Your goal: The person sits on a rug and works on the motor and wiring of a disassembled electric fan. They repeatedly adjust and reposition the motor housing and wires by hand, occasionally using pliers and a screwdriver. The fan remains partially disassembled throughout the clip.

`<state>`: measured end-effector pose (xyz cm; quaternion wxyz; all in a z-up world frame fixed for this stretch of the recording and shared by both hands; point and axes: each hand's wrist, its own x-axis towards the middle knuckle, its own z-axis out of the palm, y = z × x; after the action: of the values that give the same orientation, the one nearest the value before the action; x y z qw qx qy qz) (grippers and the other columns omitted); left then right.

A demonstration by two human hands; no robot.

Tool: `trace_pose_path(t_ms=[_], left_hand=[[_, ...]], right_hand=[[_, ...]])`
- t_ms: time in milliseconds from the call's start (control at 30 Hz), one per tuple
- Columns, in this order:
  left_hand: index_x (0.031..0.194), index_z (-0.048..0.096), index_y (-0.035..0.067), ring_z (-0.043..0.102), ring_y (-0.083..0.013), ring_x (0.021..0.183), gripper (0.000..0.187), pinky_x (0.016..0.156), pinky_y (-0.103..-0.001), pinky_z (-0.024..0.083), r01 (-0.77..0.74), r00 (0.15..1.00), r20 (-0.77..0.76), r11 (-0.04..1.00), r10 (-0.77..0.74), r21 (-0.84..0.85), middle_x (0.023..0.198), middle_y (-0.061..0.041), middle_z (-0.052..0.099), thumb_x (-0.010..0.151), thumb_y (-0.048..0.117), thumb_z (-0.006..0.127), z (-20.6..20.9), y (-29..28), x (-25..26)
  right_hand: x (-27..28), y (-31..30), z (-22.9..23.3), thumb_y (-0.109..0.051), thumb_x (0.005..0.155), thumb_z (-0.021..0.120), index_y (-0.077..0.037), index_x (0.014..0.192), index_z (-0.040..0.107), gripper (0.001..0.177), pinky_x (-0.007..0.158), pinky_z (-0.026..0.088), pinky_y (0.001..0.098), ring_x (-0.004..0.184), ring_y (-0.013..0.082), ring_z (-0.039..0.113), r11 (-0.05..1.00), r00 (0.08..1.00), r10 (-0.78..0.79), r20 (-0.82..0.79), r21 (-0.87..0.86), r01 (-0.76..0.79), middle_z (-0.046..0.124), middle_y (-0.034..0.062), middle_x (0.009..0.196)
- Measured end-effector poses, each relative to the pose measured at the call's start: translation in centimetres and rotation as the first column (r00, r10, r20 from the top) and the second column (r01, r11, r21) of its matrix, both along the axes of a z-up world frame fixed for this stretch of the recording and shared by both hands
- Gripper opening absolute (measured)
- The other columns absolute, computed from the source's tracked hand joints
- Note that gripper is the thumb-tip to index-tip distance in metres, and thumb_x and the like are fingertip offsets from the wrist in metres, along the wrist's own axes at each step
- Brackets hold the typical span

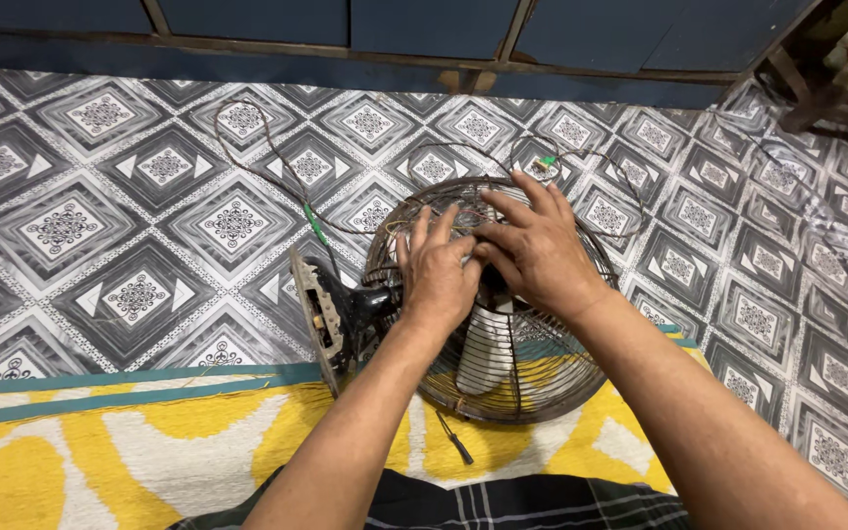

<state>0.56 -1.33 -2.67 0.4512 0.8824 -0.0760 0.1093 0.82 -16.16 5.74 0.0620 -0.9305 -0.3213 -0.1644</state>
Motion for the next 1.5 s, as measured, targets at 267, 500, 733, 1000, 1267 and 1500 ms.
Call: trace_pose_path(t_ms=[267, 500, 733, 1000, 1267, 1500], left_hand=[[0.098, 0.081, 0.011, 0.023, -0.0352, 0.153, 0.016, 0.124, -0.061, 0.007, 0.019, 0.999, 0.044, 1.000, -0.018, -0.009, 0.156, -0.011, 0.046, 0.086, 0.023, 0.078, -0.7, -0.2, 0.8], [0.095, 0.082, 0.012, 0.031, -0.0347, 0.150, 0.015, 0.124, -0.060, 0.012, 0.009, 0.990, 0.140, 1.000, -0.006, -0.023, 0.150, -0.010, 0.054, 0.083, 0.020, 0.080, -0.3, 0.2, 0.7], [0.088, 0.081, 0.010, 0.045, -0.0315, 0.142, 0.009, 0.123, -0.058, 0.020, -0.115, 0.971, 0.204, 0.991, 0.126, -0.066, 0.134, -0.004, 0.069, 0.082, 0.016, 0.080, -1.1, -0.3, 0.2], [0.085, 0.081, 0.009, 0.049, -0.0279, 0.138, 0.010, 0.121, -0.051, 0.025, -0.094, 0.980, 0.168, 0.992, 0.106, -0.081, 0.131, -0.003, 0.071, 0.082, 0.019, 0.080, -1.2, 0.4, 0.6], [0.089, 0.080, 0.010, 0.047, -0.0285, 0.138, 0.015, 0.118, -0.047, 0.029, -0.028, 0.994, 0.106, 0.996, 0.037, -0.085, 0.133, -0.002, 0.070, 0.077, 0.019, 0.083, -0.7, 1.3, 0.8], [0.085, 0.081, 0.011, 0.053, -0.0276, 0.131, 0.012, 0.115, -0.046, 0.033, -0.050, 0.991, 0.112, 0.988, 0.067, -0.147, 0.124, -0.002, 0.074, 0.075, 0.016, 0.084, -0.5, 1.3, 0.8]], right_hand=[[0.4, -0.6, 0.1, -0.028, 0.091, 0.072, -0.016, 0.116, 0.077, 0.029, 0.116, 0.021, 0.0697, 0.148, 0.0437, 0.031, 0.998, 0.998, 0.040, 0.044, -0.042, -0.038, 0.054, 0.0109, 0.152], [0.0, -0.4, 0.0, -0.024, 0.090, 0.075, -0.016, 0.114, 0.078, 0.026, 0.119, 0.023, 0.0675, 0.149, 0.0402, 0.036, 0.999, 0.997, 0.048, 0.052, -0.001, -0.048, 0.058, 0.0061, 0.150], [0.6, 0.1, 0.1, -0.024, 0.087, 0.075, -0.017, 0.110, 0.078, 0.025, 0.120, 0.020, 0.0662, 0.149, 0.0386, 0.034, 0.998, 0.998, 0.058, -0.003, -0.038, -0.058, 0.059, 0.0035, 0.149], [0.5, 0.1, 0.2, -0.027, 0.095, 0.069, -0.014, 0.126, 0.073, 0.034, 0.121, 0.020, 0.0643, 0.150, 0.0390, 0.034, 0.996, 0.995, 0.081, -0.060, -0.022, -0.082, 0.056, 0.0091, 0.151], [0.6, 0.2, 0.8, -0.033, 0.092, 0.071, -0.015, 0.122, 0.075, 0.035, 0.118, 0.023, 0.0644, 0.147, 0.0400, 0.035, 0.994, 0.992, 0.098, -0.074, -0.047, -0.101, 0.055, 0.0120, 0.149], [0.5, 0.4, 0.6, -0.026, 0.085, 0.080, -0.010, 0.113, 0.077, 0.032, 0.116, 0.035, 0.0576, 0.142, 0.0384, 0.044, 0.992, 0.995, 0.095, 0.002, 0.080, -0.095, 0.064, 0.0103, 0.140]])
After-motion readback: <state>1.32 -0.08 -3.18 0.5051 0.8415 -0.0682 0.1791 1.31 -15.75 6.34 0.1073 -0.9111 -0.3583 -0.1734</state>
